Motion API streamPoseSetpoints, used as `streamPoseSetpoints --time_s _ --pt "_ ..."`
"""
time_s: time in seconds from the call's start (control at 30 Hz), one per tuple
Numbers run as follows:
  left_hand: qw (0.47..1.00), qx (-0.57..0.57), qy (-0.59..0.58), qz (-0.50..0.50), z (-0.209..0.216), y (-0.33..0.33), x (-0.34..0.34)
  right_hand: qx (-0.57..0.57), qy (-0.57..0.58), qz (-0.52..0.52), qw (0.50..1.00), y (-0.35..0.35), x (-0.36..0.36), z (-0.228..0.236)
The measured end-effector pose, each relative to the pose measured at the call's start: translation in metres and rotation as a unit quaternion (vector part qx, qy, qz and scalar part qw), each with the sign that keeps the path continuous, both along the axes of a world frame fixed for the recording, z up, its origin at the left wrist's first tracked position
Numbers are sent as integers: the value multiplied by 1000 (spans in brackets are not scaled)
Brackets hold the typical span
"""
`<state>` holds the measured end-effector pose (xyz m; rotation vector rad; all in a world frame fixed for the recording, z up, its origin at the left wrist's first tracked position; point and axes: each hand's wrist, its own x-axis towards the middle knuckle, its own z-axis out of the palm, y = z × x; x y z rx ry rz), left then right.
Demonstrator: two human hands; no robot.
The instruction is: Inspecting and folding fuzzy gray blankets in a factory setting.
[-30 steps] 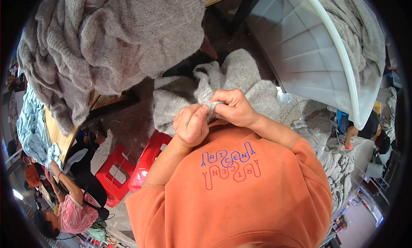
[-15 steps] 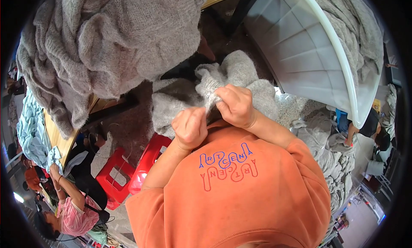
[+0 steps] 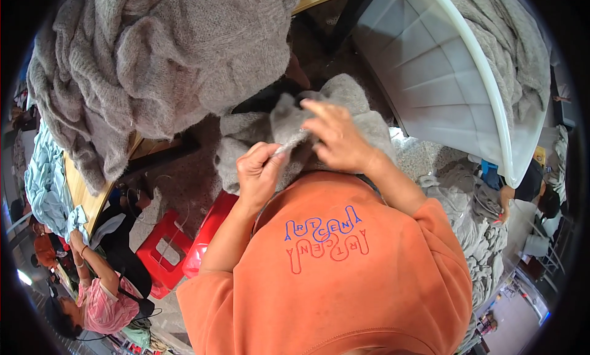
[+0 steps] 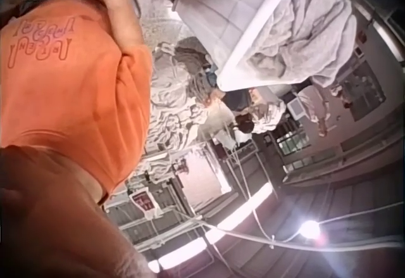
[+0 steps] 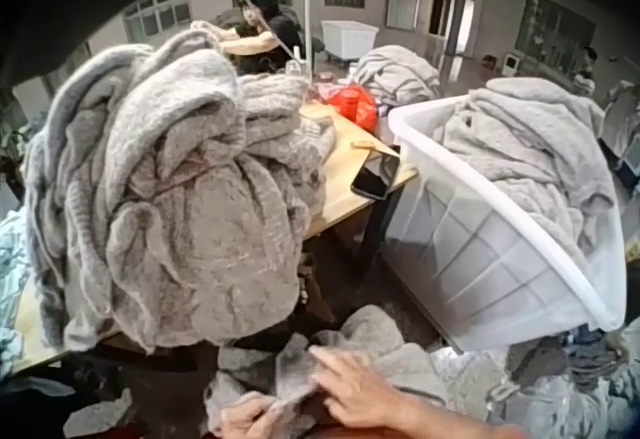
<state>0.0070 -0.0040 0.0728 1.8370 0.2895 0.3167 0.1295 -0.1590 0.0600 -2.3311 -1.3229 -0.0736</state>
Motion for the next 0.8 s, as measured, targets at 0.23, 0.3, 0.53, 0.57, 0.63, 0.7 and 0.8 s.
streamPoseSetpoints --time_s 0.23,0.3,0.53,0.57,0.63,0.7,0.8 --pt "998 -24 59 10 7 -5 -4 156 575 60 801 14 -27 -9" --pt "997 7 80 5 3 -5 -5 153 552 46 819 13 -27 -9" --pt "910 -369 189 -10 -11 2 -10 26 484 130 865 8 -16 -4" --pt "905 -380 189 1 -11 3 -10 88 621 142 766 6 -14 -5" --pt "905 -380 189 3 -8 4 -8 139 641 126 744 4 -14 -9" --pt "910 -381 166 2 -12 3 -8 166 658 103 728 4 -13 -13" --pt "913 -383 141 7 -13 3 -7 198 656 75 724 5 -13 -6"
